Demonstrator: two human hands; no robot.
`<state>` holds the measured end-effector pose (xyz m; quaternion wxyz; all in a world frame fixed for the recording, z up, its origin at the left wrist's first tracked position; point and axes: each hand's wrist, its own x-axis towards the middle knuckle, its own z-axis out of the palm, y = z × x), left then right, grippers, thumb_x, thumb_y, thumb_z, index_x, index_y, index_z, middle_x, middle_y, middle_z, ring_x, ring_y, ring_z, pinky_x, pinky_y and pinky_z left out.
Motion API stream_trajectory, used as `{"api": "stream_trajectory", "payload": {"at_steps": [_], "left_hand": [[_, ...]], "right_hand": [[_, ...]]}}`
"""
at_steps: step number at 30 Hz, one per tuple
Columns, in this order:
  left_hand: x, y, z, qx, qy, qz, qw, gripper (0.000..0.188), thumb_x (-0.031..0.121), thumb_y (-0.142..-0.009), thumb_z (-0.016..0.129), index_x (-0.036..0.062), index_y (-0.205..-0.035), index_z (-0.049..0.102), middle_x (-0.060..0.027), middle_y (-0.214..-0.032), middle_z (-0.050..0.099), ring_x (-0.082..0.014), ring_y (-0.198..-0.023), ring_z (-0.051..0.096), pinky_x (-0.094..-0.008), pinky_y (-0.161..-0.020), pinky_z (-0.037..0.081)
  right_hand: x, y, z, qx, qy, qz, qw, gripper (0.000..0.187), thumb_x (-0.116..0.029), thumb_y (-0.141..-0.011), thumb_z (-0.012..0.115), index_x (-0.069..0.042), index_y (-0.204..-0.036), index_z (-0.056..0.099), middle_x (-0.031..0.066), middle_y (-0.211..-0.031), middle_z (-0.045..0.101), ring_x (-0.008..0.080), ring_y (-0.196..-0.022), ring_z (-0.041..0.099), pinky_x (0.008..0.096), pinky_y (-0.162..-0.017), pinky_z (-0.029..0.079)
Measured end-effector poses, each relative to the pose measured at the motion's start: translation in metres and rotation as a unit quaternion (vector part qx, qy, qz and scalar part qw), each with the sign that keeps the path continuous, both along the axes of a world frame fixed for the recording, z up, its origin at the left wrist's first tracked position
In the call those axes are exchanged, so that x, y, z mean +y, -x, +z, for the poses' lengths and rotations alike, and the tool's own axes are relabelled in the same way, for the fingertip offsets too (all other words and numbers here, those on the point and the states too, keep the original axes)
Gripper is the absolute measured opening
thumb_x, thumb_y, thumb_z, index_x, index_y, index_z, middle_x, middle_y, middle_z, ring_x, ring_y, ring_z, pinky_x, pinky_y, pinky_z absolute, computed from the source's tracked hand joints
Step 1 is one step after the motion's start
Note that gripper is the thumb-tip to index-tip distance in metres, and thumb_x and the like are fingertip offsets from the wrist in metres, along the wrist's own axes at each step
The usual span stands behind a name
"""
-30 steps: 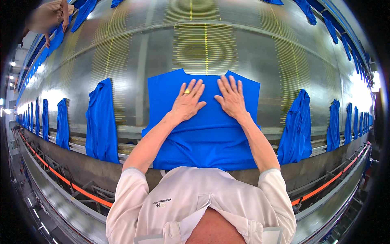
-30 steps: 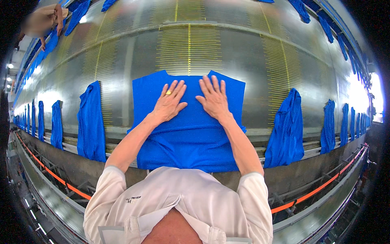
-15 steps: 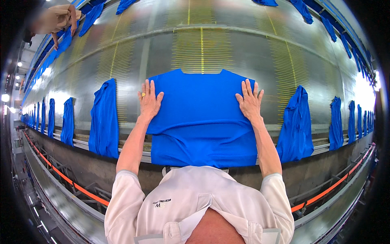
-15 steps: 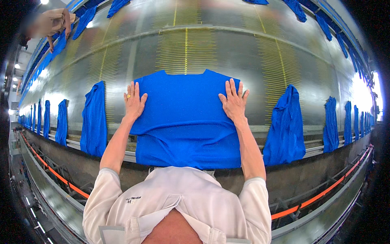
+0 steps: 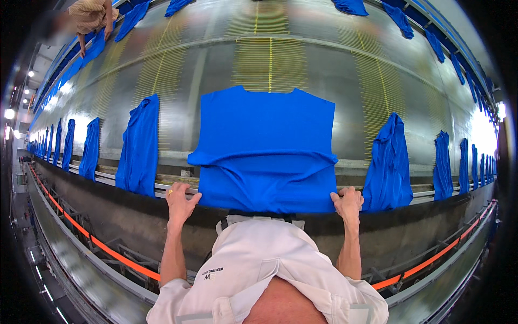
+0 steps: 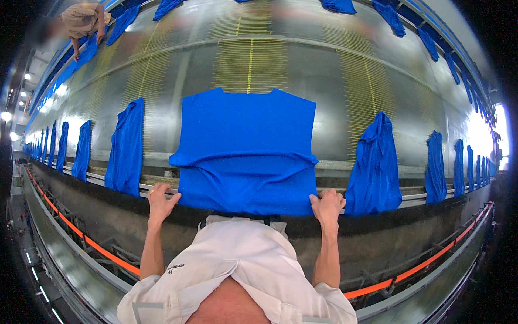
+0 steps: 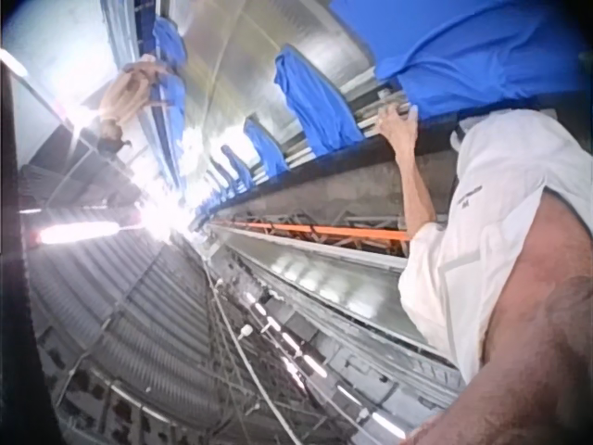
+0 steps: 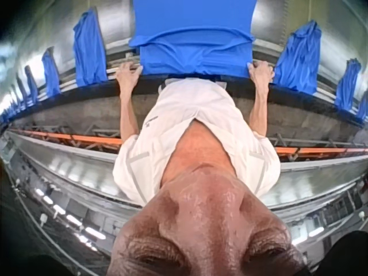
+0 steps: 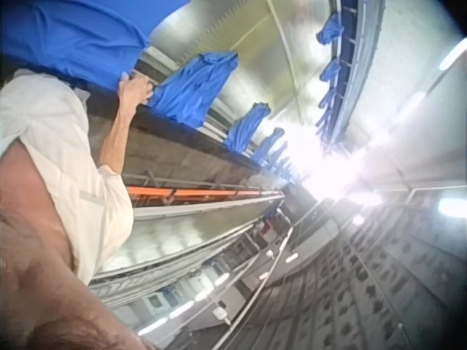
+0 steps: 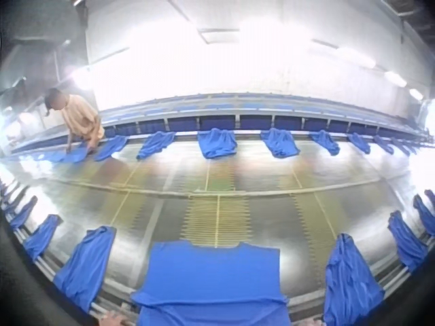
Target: The person repeatedly picks up blue shirts from a conveyor belt, folds them in half, and places them back on the belt. The shirts are handled one at a time in a continuous loop.
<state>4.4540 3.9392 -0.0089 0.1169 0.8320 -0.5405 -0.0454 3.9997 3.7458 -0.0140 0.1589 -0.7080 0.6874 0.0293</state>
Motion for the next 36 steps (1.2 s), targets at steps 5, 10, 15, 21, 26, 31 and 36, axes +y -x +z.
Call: {"api": "stream_trajectory", "payload": {"at_steps": [5,10,15,21,26,31,36], "left_hand": [[-0.001,-0.002,-0.008,0.147,0.058,-0.086,0.984,0.018,0.012,-0.072,0.076,0.0028,-0.086,0.068,-0.0125,-0.094,0.066,-0.0326,-0.093,0.061,-0.0419,-0.085,0.044],[0.014,0.004,-0.017,0.167,0.175,-0.092,0.966,0.016,0.005,-0.076,0.071,0.0015,-0.09,0.063,-0.0134,-0.095,0.066,-0.0321,-0.093,0.061,-0.0402,-0.082,0.046],[0.035,-0.011,-0.001,0.469,0.137,0.183,0.853,0.011,0.003,-0.085,0.064,0.003,-0.091,0.055,-0.003,-0.07,0.061,-0.0094,-0.059,0.054,-0.0249,-0.054,0.04],[-0.004,-0.021,0.055,0.635,0.192,0.248,0.706,0.028,0.005,-0.088,0.063,0.0043,-0.115,0.059,-0.0019,-0.067,0.059,-0.01,-0.065,0.06,-0.0208,-0.055,0.047],[-0.053,-0.003,0.009,0.621,0.235,0.183,0.725,0.03,0.014,-0.09,0.064,0.0037,-0.119,0.061,-0.0132,-0.09,0.067,-0.0191,-0.097,0.066,-0.0334,-0.079,0.055],[-0.044,0.019,-0.023,0.048,-0.058,-0.062,0.995,0.045,0.04,-0.095,0.049,0.0009,-0.103,0.07,-0.0217,-0.102,0.066,-0.0384,-0.1,0.061,-0.0601,-0.102,0.033],[-0.06,0.006,-0.052,-0.042,-0.217,-0.015,0.975,0.059,0.051,-0.096,0.043,-0.0001,-0.085,0.07,-0.0282,-0.1,0.065,-0.0407,-0.105,0.059,-0.0663,-0.104,0.025]], "right_hand": [[0.003,-0.003,-0.019,-0.088,0.079,0.013,0.993,0.019,-0.019,-0.076,0.07,0.0,-0.079,0.068,0.0176,-0.078,0.067,0.0376,-0.078,0.063,0.0466,-0.081,0.044],[0.028,-0.002,0.0,-0.235,0.094,-0.135,0.958,0.009,-0.009,-0.084,0.063,0.0,-0.086,0.063,0.0136,-0.068,0.061,0.022,-0.061,0.058,0.0356,-0.059,0.045],[0.046,0.018,0.019,-0.474,0.02,-0.255,0.843,0.016,-0.009,-0.087,0.061,-0.003,-0.101,0.062,-0.0003,-0.062,0.056,0.0075,-0.05,0.051,0.0231,-0.041,0.042],[0.016,-0.001,0.048,-0.698,0.04,-0.276,0.66,0.024,-0.002,-0.088,0.06,0.002,-0.111,0.06,0.0076,-0.09,0.062,0.0135,-0.076,0.061,0.0282,-0.069,0.056],[-0.018,-0.055,0.02,-0.567,0.09,-0.15,0.805,0.027,-0.004,-0.087,0.064,0.002,-0.113,0.063,0.0068,-0.099,0.065,0.0158,-0.093,0.062,0.0294,-0.082,0.052],[-0.011,-0.03,-0.03,-0.125,0.129,0.14,0.974,0.037,-0.036,-0.087,0.064,0.0,-0.091,0.072,0.0187,-0.094,0.067,0.0371,-0.103,0.055,0.0505,-0.096,0.037],[-0.032,-0.011,-0.025,0.06,-0.056,0.106,0.991,0.058,-0.051,-0.09,0.052,0.002,-0.085,0.074,0.0222,-0.089,0.068,0.0426,-0.108,0.053,0.0612,-0.099,0.029]]}}
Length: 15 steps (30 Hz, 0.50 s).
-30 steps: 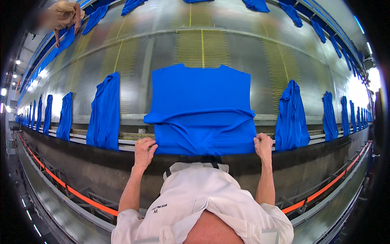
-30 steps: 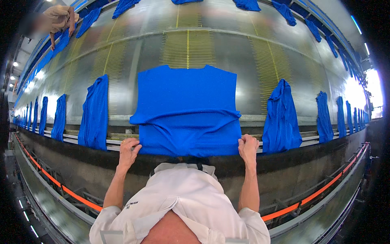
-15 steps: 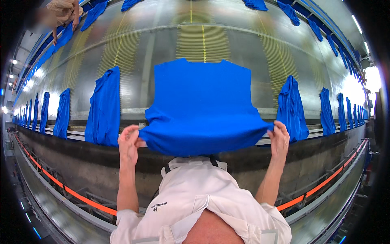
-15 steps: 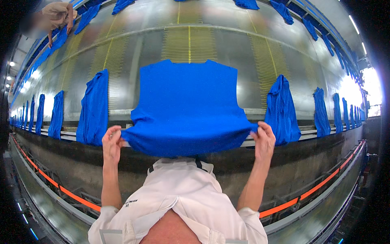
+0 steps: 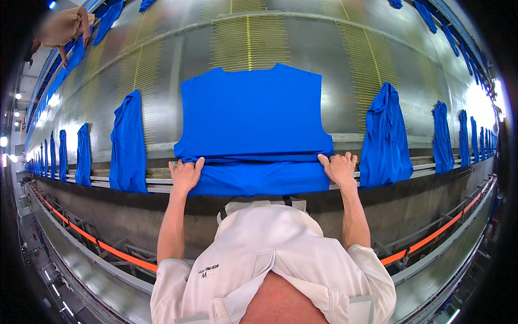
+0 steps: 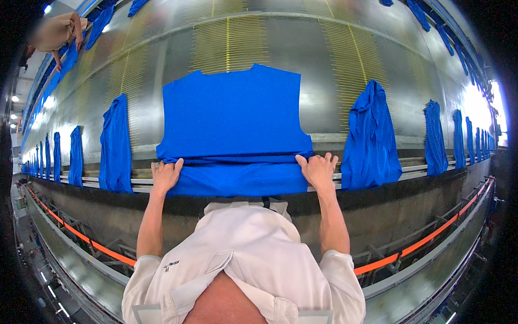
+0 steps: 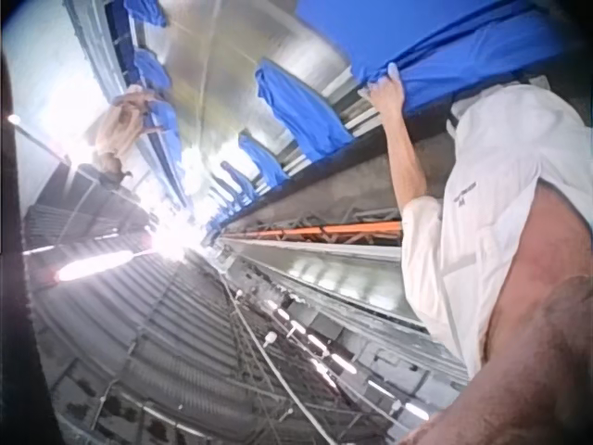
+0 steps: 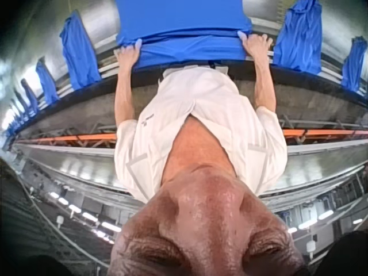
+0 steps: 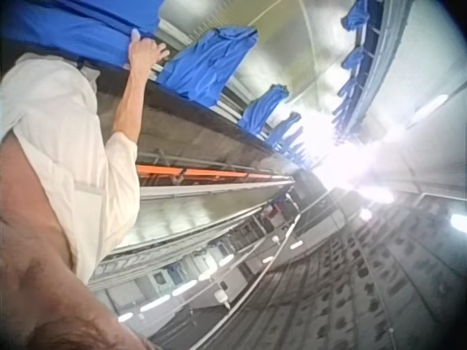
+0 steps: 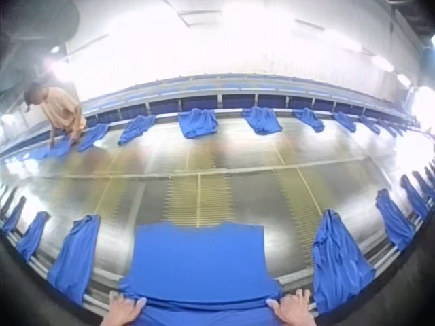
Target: The person repeatedly picks up blue shirts from a conveyor belt, folds them in half, and places them back on the belt. The shirts are handled one at a time in a continuous loop.
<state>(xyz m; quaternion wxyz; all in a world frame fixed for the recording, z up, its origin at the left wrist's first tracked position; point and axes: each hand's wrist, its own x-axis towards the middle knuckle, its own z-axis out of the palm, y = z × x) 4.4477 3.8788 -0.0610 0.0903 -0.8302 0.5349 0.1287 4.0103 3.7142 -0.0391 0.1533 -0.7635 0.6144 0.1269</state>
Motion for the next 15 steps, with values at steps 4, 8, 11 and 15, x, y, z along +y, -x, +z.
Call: {"api": "stream_trajectory", "payload": {"at_steps": [4,8,11,15], "left_hand": [[-0.001,-0.014,-0.01,0.0,0.012,0.005,1.0,0.06,0.054,-0.093,0.046,-0.0006,-0.084,0.07,-0.0278,-0.095,0.066,-0.0429,-0.095,0.062,-0.064,-0.097,0.036],[0.002,-0.019,0.013,0.05,0.191,0.133,0.971,0.032,0.032,-0.089,0.063,-0.0001,-0.095,0.064,-0.0193,-0.087,0.068,-0.0365,-0.077,0.068,-0.0453,-0.066,0.053],[0.007,-0.032,0.006,0.336,0.288,0.429,0.787,0.023,0.018,-0.087,0.068,-0.0009,-0.097,0.057,-0.0132,-0.078,0.065,-0.0283,-0.065,0.069,-0.0322,-0.051,0.052],[-0.008,-0.04,-0.017,0.567,0.334,0.519,0.545,0.022,0.007,-0.084,0.07,0.0015,-0.096,0.052,-0.0105,-0.076,0.062,-0.0268,-0.064,0.069,-0.0251,-0.045,0.053]], "right_hand": [[-0.01,0.021,-0.005,-0.017,0.019,-0.066,0.997,0.056,-0.052,-0.088,0.054,0.0,-0.084,0.073,0.0224,-0.087,0.068,0.0429,-0.105,0.055,0.0604,-0.1,0.029],[-0.014,0.028,0.003,-0.168,0.064,-0.207,0.962,0.036,-0.035,-0.085,0.064,0.0,-0.084,0.069,0.0213,-0.086,0.068,0.0405,-0.091,0.062,0.0526,-0.087,0.042],[-0.009,0.015,0.003,-0.333,0.025,-0.326,0.884,0.014,-0.012,-0.084,0.066,0.001,-0.086,0.062,0.0163,-0.077,0.065,0.0311,-0.073,0.066,0.0402,-0.061,0.054],[-0.008,-0.001,-0.028,-0.569,-0.11,-0.477,0.661,0.01,0.002,-0.081,0.064,-0.001,-0.086,0.055,0.0076,-0.074,0.059,0.018,-0.061,0.064,0.026,-0.051,0.058]]}}
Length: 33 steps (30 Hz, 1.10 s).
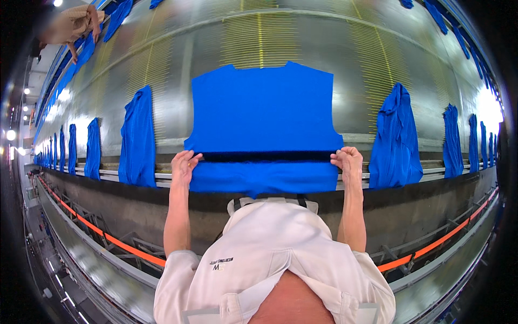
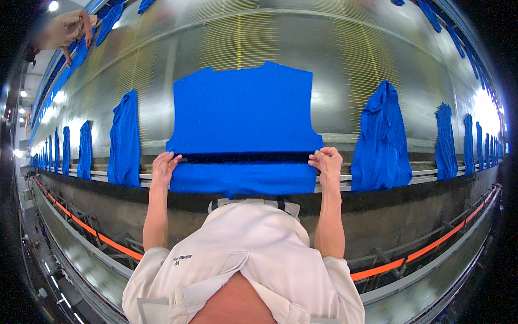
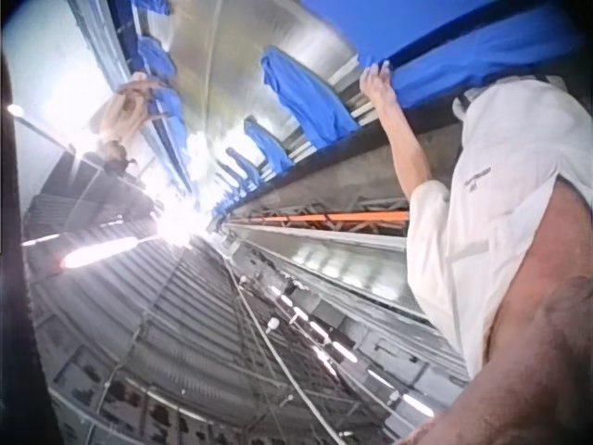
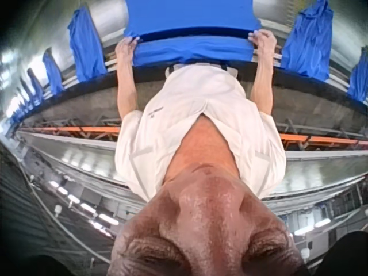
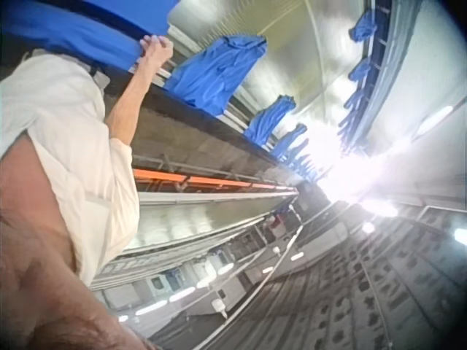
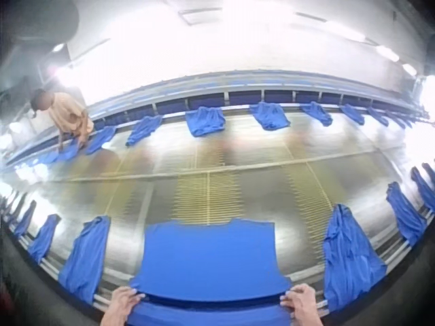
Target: The person repeatedly picks up blue shirts from a conveyor belt, folds them in half, and places them back on the belt. The shirts are handled one at a time in a continuous loop.
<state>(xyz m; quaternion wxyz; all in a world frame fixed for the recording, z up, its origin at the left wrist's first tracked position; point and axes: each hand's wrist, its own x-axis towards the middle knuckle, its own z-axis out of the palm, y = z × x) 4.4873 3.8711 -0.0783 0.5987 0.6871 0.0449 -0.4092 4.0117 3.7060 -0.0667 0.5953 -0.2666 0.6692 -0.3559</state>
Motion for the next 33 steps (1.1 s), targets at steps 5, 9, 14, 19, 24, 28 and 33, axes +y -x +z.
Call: {"api": "stream_trajectory", "payload": {"at_steps": [5,9,14,19,24,28,33], "left_hand": [[0.002,-0.005,-0.007,-0.09,-0.064,-0.138,0.984,0.016,0.0,-0.083,0.066,0.0018,-0.092,0.053,-0.0093,-0.069,0.06,-0.0216,-0.053,0.065,-0.0265,-0.043,0.051],[0.008,0.0,0.018,-0.371,-0.198,-0.266,0.868,0.016,0.003,-0.078,0.067,0.0017,-0.09,0.057,-0.0119,-0.076,0.061,-0.0249,-0.069,0.066,-0.0368,-0.059,0.051],[0.041,0.017,0.066,-0.522,-0.124,-0.344,0.771,0.033,0.012,-0.073,0.074,0.0049,-0.102,0.062,-0.0166,-0.109,0.06,-0.0349,-0.108,0.056,-0.0442,-0.09,0.045],[0.073,0.047,0.079,-0.57,-0.048,-0.528,0.628,0.043,0.013,-0.071,0.077,0.0082,-0.112,0.064,-0.0139,-0.116,0.059,-0.0342,-0.115,0.051,-0.0445,-0.099,0.04],[0.075,0.029,0.064,-0.581,0.048,-0.509,0.634,0.018,0.005,-0.071,0.074,0.0054,-0.087,0.067,-0.0126,-0.101,0.059,-0.0334,-0.1,0.055,-0.0436,-0.089,0.044],[0.058,0.02,0.058,-0.548,0.073,-0.512,0.657,0.011,0.001,-0.072,0.072,0.0015,-0.079,0.063,-0.0118,-0.081,0.058,-0.0323,-0.083,0.057,-0.042,-0.085,0.044],[0.03,0.024,0.059,-0.543,-0.007,-0.393,0.742,0.008,0.002,-0.079,0.068,-0.0002,-0.085,0.064,-0.0133,-0.092,0.065,-0.0302,-0.09,0.061,-0.0399,-0.086,0.046]], "right_hand": [[-0.006,-0.005,-0.013,0.092,0.04,0.02,0.995,0.01,0.007,-0.077,0.062,0.001,-0.084,0.056,0.0093,-0.07,0.061,0.0179,-0.056,0.063,0.029,-0.048,0.056],[-0.005,-0.002,0.003,0.401,0.098,0.171,0.895,0.013,-0.004,-0.075,0.066,0.0,-0.087,0.062,0.0124,-0.074,0.065,0.0269,-0.064,0.065,0.0364,-0.057,0.053],[0.043,-0.034,0.072,0.469,0.215,0.368,0.773,0.034,-0.011,-0.073,0.072,-0.004,-0.105,0.063,0.016,-0.11,0.061,0.0369,-0.108,0.052,0.0433,-0.095,0.042],[0.094,-0.046,0.072,0.418,0.325,0.475,0.703,0.048,-0.004,-0.065,0.075,-0.005,-0.112,0.064,0.0136,-0.112,0.059,0.0372,-0.107,0.051,0.0432,-0.096,0.043],[0.097,-0.027,0.059,0.379,0.374,0.453,0.715,0.011,0.001,-0.073,0.066,-0.002,-0.082,0.06,0.0124,-0.09,0.057,0.0335,-0.088,0.054,0.0416,-0.079,0.046],[0.082,-0.032,0.058,0.363,0.378,0.414,0.744,0.008,0.001,-0.076,0.065,-0.002,-0.077,0.058,0.0122,-0.08,0.052,0.0326,-0.08,0.052,0.0418,-0.071,0.044],[0.05,-0.027,0.032,0.387,0.393,0.334,0.764,0.008,-0.002,-0.075,0.067,-0.001,-0.082,0.062,0.0141,-0.085,0.058,0.034,-0.086,0.056,0.0413,-0.077,0.046]]}}
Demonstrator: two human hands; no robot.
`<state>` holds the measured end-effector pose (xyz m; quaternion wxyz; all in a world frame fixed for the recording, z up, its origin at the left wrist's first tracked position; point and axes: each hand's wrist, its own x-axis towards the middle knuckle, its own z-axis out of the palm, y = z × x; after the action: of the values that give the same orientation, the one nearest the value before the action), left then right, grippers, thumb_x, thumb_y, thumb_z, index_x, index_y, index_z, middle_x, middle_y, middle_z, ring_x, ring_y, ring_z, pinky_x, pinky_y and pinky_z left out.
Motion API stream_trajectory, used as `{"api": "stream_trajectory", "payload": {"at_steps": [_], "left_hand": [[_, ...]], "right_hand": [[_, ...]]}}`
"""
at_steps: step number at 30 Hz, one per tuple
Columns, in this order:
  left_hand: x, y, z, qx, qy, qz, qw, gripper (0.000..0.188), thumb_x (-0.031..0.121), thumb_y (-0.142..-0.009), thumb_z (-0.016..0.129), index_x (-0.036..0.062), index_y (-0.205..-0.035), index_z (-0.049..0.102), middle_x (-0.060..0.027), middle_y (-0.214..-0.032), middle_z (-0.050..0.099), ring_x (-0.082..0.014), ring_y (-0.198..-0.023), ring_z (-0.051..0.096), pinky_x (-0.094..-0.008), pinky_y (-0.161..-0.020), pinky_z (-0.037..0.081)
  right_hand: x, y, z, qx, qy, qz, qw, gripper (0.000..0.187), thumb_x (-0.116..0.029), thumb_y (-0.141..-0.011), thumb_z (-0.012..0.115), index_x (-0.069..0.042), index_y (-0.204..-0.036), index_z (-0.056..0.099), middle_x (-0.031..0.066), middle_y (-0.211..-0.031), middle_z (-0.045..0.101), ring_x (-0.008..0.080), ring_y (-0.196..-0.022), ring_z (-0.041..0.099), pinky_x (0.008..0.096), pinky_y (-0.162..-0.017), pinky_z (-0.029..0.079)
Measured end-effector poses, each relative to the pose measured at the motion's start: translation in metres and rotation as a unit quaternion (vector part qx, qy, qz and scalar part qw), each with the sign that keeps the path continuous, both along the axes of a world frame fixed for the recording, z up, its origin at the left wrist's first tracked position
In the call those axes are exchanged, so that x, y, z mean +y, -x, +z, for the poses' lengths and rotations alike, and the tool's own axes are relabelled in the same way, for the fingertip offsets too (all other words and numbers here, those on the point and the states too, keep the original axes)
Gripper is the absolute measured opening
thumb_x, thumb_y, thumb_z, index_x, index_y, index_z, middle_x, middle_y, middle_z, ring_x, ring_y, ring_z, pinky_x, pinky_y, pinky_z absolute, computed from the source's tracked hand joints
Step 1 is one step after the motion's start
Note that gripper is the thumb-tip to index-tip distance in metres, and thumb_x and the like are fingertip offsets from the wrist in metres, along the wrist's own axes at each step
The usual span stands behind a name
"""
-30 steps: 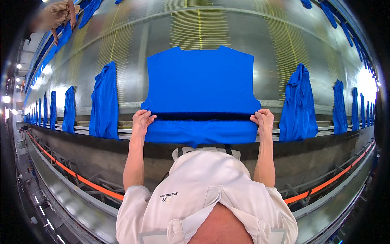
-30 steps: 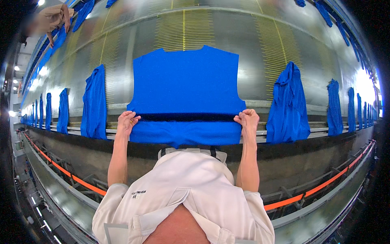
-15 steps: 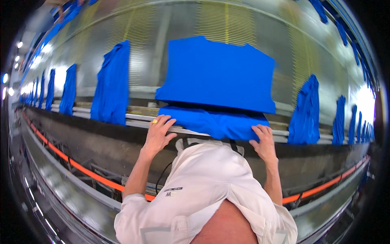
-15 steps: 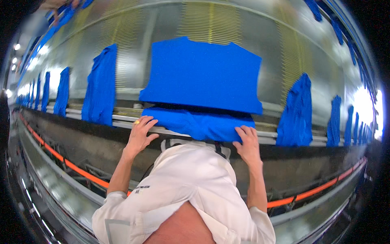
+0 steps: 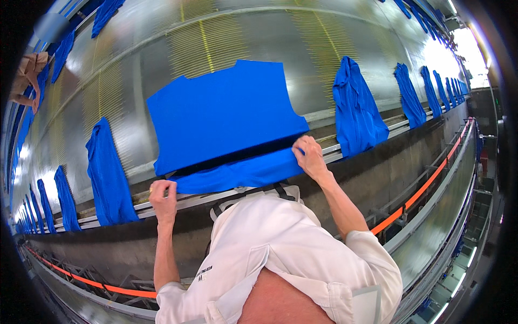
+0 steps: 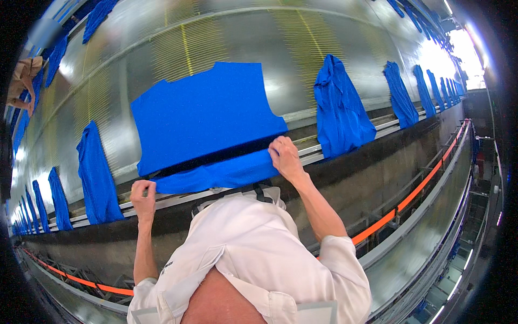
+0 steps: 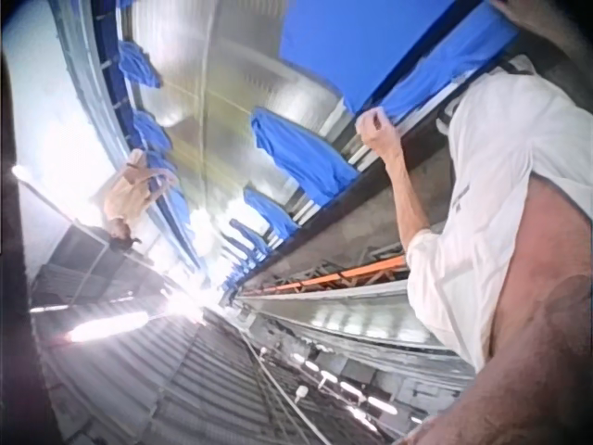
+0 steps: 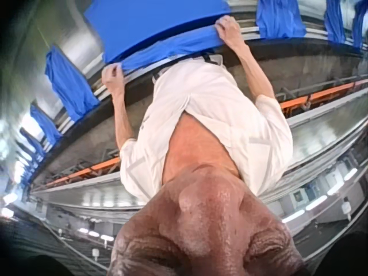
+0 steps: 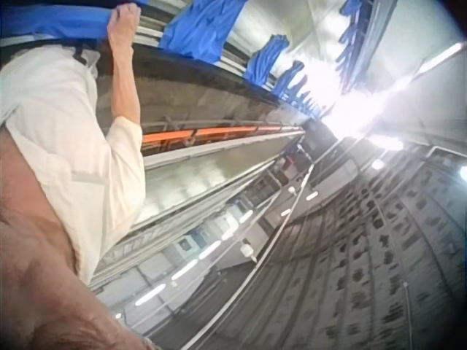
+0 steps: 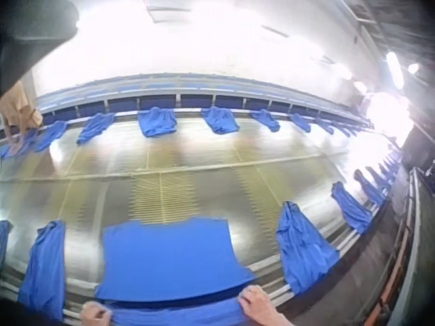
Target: The person repeatedly picks up blue shirts from a conveyor belt, folds them in half, and places them back on the belt. The shirts are handled one at a time in a continuous loop.
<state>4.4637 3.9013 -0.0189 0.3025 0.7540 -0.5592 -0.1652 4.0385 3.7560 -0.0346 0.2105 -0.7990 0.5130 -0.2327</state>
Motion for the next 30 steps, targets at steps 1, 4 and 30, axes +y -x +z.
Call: {"api": "stream_trajectory", "payload": {"at_steps": [1,4,30], "left_hand": [[-0.004,0.002,0.0,0.014,-0.001,0.036,0.999,0.011,0.004,-0.08,0.068,-0.0006,-0.089,0.065,-0.0143,-0.097,0.065,-0.0307,-0.094,0.061,-0.0404,-0.088,0.046],[-0.014,0.021,0.002,-0.083,-0.027,0.085,0.993,0.028,0.012,-0.083,0.068,-0.0029,-0.107,0.065,-0.0182,-0.116,0.061,-0.0338,-0.109,0.056,-0.0426,-0.097,0.041],[-0.345,0.487,-0.057,-0.065,0.152,-0.079,0.983,0.02,0.019,-0.076,0.074,0.0024,-0.085,0.067,-0.0131,-0.084,0.059,-0.0312,-0.084,0.056,-0.0418,-0.076,0.044]], "right_hand": [[-0.008,-0.001,-0.005,-0.002,0.012,-0.021,1.0,0.009,-0.002,-0.075,0.068,0.0,-0.084,0.063,0.0142,-0.087,0.06,0.0338,-0.088,0.057,0.0409,-0.079,0.046],[-0.018,0.012,-0.004,-0.026,0.035,-0.076,0.996,0.014,-0.004,-0.075,0.069,0.0,-0.088,0.066,0.0141,-0.094,0.063,0.0329,-0.092,0.058,0.0399,-0.083,0.047],[-0.166,0.328,-0.022,-0.146,0.049,-0.261,0.953,0.011,-0.01,-0.077,0.069,-0.002,-0.084,0.066,0.0125,-0.079,0.065,0.0247,-0.079,0.064,0.0343,-0.073,0.049]]}}
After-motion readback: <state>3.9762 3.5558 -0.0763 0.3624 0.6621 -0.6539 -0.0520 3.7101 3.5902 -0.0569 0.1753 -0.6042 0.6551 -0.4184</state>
